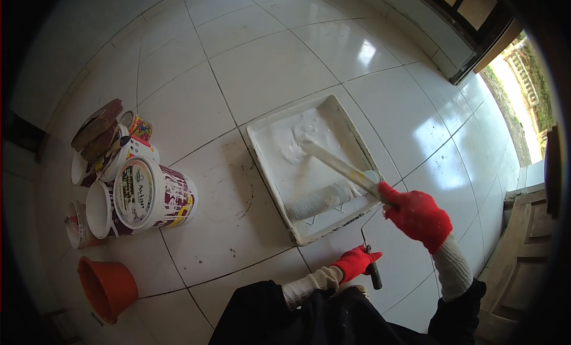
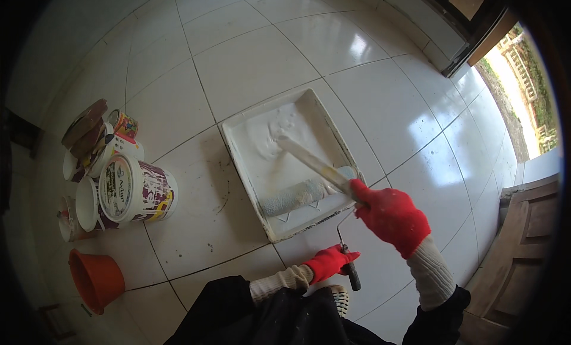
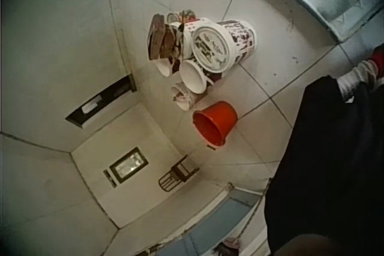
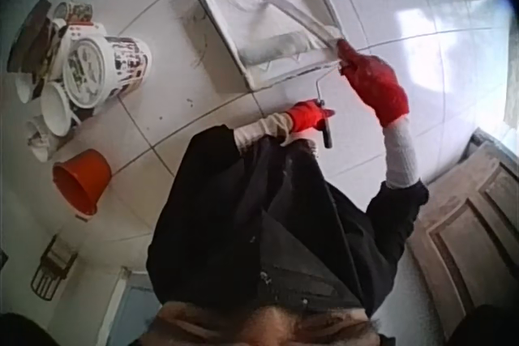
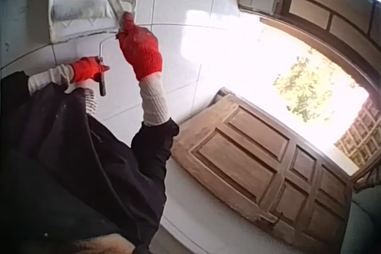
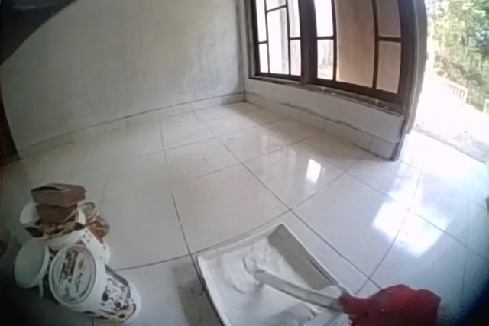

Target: The person places a lid on a paint bucket, stirs the white paint in a tray with a wooden stick, and coats a paint roller by rolling it back and forth in the tray.

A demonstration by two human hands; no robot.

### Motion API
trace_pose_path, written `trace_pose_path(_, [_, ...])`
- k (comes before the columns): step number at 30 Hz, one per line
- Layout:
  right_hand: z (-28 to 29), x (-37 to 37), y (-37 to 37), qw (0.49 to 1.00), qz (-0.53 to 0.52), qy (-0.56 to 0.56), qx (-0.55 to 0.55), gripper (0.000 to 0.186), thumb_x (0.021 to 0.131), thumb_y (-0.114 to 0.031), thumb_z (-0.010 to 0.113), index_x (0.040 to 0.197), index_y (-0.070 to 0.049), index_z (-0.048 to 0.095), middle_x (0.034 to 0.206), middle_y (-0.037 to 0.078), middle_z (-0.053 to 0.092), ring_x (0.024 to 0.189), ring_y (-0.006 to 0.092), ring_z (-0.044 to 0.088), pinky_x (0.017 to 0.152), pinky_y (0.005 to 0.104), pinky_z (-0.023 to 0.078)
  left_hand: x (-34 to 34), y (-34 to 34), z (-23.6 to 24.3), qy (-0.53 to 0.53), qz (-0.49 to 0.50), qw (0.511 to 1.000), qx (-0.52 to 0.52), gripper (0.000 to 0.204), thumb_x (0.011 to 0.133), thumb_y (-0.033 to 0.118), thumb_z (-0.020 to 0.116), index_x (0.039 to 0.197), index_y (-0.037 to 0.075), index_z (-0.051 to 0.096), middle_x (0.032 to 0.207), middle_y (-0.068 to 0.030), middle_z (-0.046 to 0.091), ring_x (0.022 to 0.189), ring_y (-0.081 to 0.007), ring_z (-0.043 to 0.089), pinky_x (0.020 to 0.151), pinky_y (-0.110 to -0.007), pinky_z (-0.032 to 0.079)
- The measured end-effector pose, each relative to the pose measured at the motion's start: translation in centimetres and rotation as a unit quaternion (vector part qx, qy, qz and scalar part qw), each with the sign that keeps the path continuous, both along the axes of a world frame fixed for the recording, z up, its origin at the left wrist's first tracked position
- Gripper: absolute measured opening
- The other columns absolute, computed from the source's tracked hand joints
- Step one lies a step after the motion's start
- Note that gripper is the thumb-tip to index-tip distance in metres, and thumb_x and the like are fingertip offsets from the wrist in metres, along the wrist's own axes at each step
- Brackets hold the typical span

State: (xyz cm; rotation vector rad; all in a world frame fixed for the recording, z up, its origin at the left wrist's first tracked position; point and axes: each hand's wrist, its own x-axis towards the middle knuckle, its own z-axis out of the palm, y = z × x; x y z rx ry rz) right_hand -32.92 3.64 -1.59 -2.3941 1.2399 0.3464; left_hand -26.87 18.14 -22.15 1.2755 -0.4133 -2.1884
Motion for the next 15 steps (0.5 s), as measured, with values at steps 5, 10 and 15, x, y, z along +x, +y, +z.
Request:
trace_pose_path(5, [2.4, -1.5, 0.4, 0.997, 0.015, -0.034, -0.072, 0.049, 0.087, -0.012, 0.066, 0.133, -0.010, 0.050, 0.080, 0.015, 0.067, 0.075, 0.0351, 0.066, 0.068, 0.0452, 0.052, -0.7, 0.6, -0.2, -0.008, 0.018, 1.000, 0.004, 0.037, 0.090, 0.036, 0.074, 0.099, 0.006, 0.054, 0.092, -0.0062, 0.059, 0.084, -0.0159, 0.063, 0.075, -0.032, 0.060])
trace_pose_path(10, [1.9, -2.7, 1.2, 0.996, -0.013, -0.063, -0.067, 0.050, 0.085, -0.006, 0.066, 0.132, -0.006, 0.049, 0.085, 0.017, 0.067, 0.078, 0.0358, 0.066, 0.069, 0.0465, 0.052, -0.8, 0.5, 1.1, 0.053, 0.067, 0.996, 0.032, 0.030, 0.093, 0.030, 0.071, 0.103, 0.007, 0.055, 0.094, -0.0060, 0.063, 0.088, -0.0172, 0.066, 0.082, -0.035, 0.059])
trace_pose_path(15, [1.6, -3.3, 2.3, 0.990, -0.008, -0.093, -0.104, 0.049, 0.084, 0.000, 0.064, 0.131, -0.004, 0.050, 0.086, 0.017, 0.066, 0.076, 0.0366, 0.066, 0.066, 0.0447, 0.053, -0.7, 0.8, 3.6, 0.136, 0.130, 0.981, 0.035, 0.027, 0.096, 0.026, 0.068, 0.105, 0.005, 0.053, 0.094, -0.0078, 0.064, 0.087, -0.0207, 0.067, 0.083, -0.037, 0.058])
